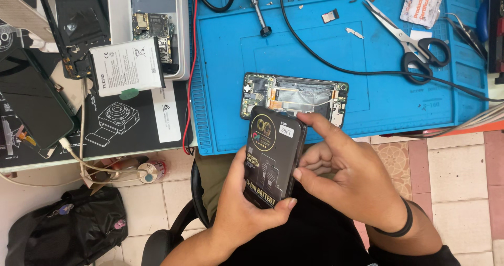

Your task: The person works on an opened smartphone at a repair bench, then unwraps a new replacement battery from its packaging, peels protective film and adhesive backing from the battery, and presses the battery into the phone body, aligning it in the compartment.

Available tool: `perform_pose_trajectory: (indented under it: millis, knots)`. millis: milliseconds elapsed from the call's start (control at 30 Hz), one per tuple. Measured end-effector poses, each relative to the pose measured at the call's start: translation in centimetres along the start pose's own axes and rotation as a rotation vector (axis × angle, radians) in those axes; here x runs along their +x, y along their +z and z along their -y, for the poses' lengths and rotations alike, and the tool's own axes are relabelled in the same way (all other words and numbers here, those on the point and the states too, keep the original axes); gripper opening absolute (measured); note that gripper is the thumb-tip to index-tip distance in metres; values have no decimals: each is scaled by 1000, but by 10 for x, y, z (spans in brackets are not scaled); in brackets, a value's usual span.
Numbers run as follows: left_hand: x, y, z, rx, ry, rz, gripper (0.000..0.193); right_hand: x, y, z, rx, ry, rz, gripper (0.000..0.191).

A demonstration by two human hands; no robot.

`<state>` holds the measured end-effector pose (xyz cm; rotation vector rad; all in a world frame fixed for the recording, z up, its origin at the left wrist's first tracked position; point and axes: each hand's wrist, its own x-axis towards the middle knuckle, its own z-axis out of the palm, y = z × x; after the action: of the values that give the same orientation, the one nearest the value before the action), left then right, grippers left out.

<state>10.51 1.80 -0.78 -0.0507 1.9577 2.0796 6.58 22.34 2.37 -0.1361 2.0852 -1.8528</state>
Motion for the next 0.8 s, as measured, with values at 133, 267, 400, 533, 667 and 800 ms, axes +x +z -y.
perform_pose_trajectory:
  millis: [133, 267, 400, 533, 667, 800]
  knots:
    - [-4, -3, 0, -30, -8, 27, 99, 1, 1, -5, 156, -40, 10, 75]
    - [-9, -4, 2, -9, 22, 34, 99, 0, -3, -10, 219, 24, 14, 67]
    - [-13, -4, 5, 25, -10, 17, 103, 1, -5, -15, 235, -4, -26, 56]
    - [-15, -4, 7, 25, -27, 25, 102, 1, -8, -21, 182, 17, -97, 44]
    - [-18, -5, 10, 30, -36, 44, 100, -5, -10, -29, 160, 33, -117, 37]
    - [-20, -9, 17, 114, 5, 65, 101, -16, -13, -40, 160, -4, -112, 26]
